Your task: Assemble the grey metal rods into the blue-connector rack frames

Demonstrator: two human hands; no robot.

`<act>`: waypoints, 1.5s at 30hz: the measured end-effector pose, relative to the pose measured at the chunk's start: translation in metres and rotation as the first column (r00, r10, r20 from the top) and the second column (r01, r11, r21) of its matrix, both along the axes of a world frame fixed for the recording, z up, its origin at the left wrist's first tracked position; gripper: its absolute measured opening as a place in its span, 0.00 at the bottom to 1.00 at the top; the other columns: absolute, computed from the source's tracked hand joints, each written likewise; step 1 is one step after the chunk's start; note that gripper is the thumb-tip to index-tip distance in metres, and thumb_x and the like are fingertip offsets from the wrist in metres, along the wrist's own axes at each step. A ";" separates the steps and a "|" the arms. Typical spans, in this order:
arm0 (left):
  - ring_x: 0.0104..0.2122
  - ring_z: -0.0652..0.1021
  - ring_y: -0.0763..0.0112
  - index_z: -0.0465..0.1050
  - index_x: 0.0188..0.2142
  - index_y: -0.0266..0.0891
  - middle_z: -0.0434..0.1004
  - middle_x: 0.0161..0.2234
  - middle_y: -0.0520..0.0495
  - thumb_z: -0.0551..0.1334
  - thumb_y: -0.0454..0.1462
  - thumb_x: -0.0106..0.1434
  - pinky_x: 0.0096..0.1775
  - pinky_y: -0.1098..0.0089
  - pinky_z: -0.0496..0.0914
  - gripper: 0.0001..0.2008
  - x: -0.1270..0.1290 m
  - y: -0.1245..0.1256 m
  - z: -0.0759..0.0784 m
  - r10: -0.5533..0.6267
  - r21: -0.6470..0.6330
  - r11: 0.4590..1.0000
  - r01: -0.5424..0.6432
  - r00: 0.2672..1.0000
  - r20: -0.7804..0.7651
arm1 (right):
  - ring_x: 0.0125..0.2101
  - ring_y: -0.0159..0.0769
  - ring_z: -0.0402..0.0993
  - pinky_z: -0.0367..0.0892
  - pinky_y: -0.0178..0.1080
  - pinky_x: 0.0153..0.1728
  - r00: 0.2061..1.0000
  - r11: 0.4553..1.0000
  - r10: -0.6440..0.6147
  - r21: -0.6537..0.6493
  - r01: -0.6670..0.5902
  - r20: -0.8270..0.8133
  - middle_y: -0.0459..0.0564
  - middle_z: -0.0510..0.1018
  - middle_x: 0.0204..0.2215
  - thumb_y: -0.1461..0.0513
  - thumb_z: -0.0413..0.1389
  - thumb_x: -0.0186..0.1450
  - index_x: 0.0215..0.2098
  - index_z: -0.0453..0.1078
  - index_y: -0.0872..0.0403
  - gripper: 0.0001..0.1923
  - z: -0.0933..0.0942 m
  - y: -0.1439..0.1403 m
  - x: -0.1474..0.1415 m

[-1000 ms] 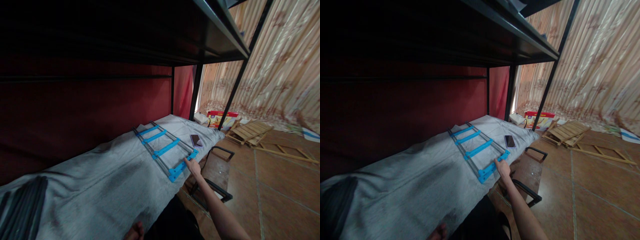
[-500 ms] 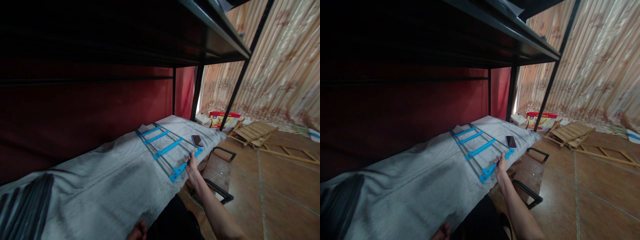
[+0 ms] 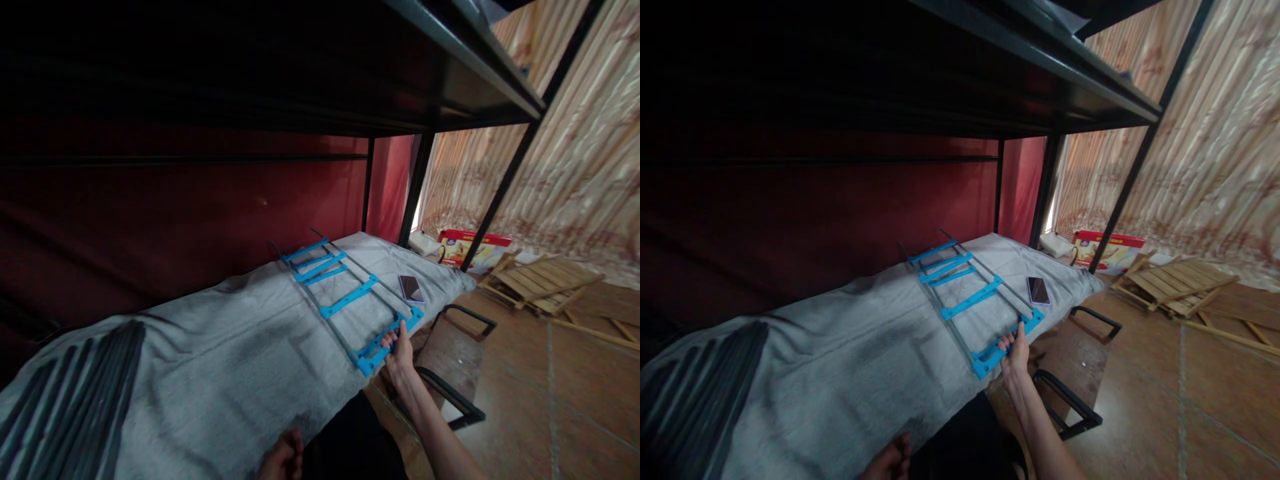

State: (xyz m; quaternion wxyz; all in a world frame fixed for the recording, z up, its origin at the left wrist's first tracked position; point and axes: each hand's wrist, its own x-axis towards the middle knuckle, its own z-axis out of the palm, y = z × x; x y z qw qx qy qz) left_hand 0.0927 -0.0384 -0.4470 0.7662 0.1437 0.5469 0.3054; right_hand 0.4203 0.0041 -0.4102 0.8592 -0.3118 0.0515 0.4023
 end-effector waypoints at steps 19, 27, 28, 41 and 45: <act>0.29 0.80 0.68 0.61 0.61 0.43 0.80 0.30 0.46 0.64 0.31 0.59 0.32 0.70 0.70 0.31 0.014 0.014 0.033 0.342 0.324 0.895 -0.306 0.938 -0.057 | 0.13 0.23 0.50 0.50 0.30 0.13 0.964 0.968 0.239 -0.049 -0.245 -0.116 0.33 0.53 0.14 0.48 0.62 0.58 0.26 0.53 0.50 0.23 -0.023 -0.052 -0.162; 0.22 0.75 0.74 0.65 0.60 0.42 0.77 0.25 0.51 0.64 0.30 0.55 0.29 0.72 0.66 0.32 -0.015 0.026 0.027 0.345 0.337 0.894 -0.296 0.934 -0.095 | 0.16 0.29 0.61 0.65 0.37 0.21 0.943 0.926 0.317 -0.182 -0.331 -0.105 0.37 0.60 0.15 0.46 0.61 0.56 0.25 0.54 0.48 0.22 -0.043 -0.062 -0.191; 0.22 0.75 0.74 0.67 0.59 0.42 0.77 0.25 0.52 0.64 0.30 0.54 0.29 0.73 0.66 0.31 -0.018 0.029 0.027 0.343 0.341 0.893 -0.293 0.935 -0.095 | 0.17 0.30 0.64 0.67 0.38 0.23 0.941 0.922 0.319 -0.192 -0.335 -0.110 0.38 0.63 0.16 0.46 0.61 0.56 0.26 0.56 0.48 0.21 -0.045 -0.064 -0.194; 0.21 0.74 0.74 0.67 0.58 0.36 0.77 0.24 0.52 0.65 0.28 0.51 0.28 0.74 0.66 0.33 -0.031 0.058 0.024 0.314 0.376 0.885 -0.274 0.948 -0.048 | 0.28 0.37 0.75 0.72 0.39 0.30 0.867 0.847 0.492 -0.185 -0.498 -0.085 0.44 0.75 0.24 0.45 0.67 0.51 0.29 0.63 0.50 0.24 -0.050 -0.068 -0.193; 0.21 0.74 0.75 0.69 0.56 0.36 0.76 0.23 0.53 0.64 0.26 0.51 0.27 0.75 0.67 0.31 -0.031 0.062 0.019 0.333 0.394 0.872 -0.291 0.942 -0.043 | 0.31 0.38 0.77 0.73 0.39 0.34 0.830 0.807 0.554 -0.204 -0.554 -0.060 0.46 0.77 0.27 0.43 0.66 0.51 0.31 0.65 0.51 0.25 -0.049 -0.073 -0.189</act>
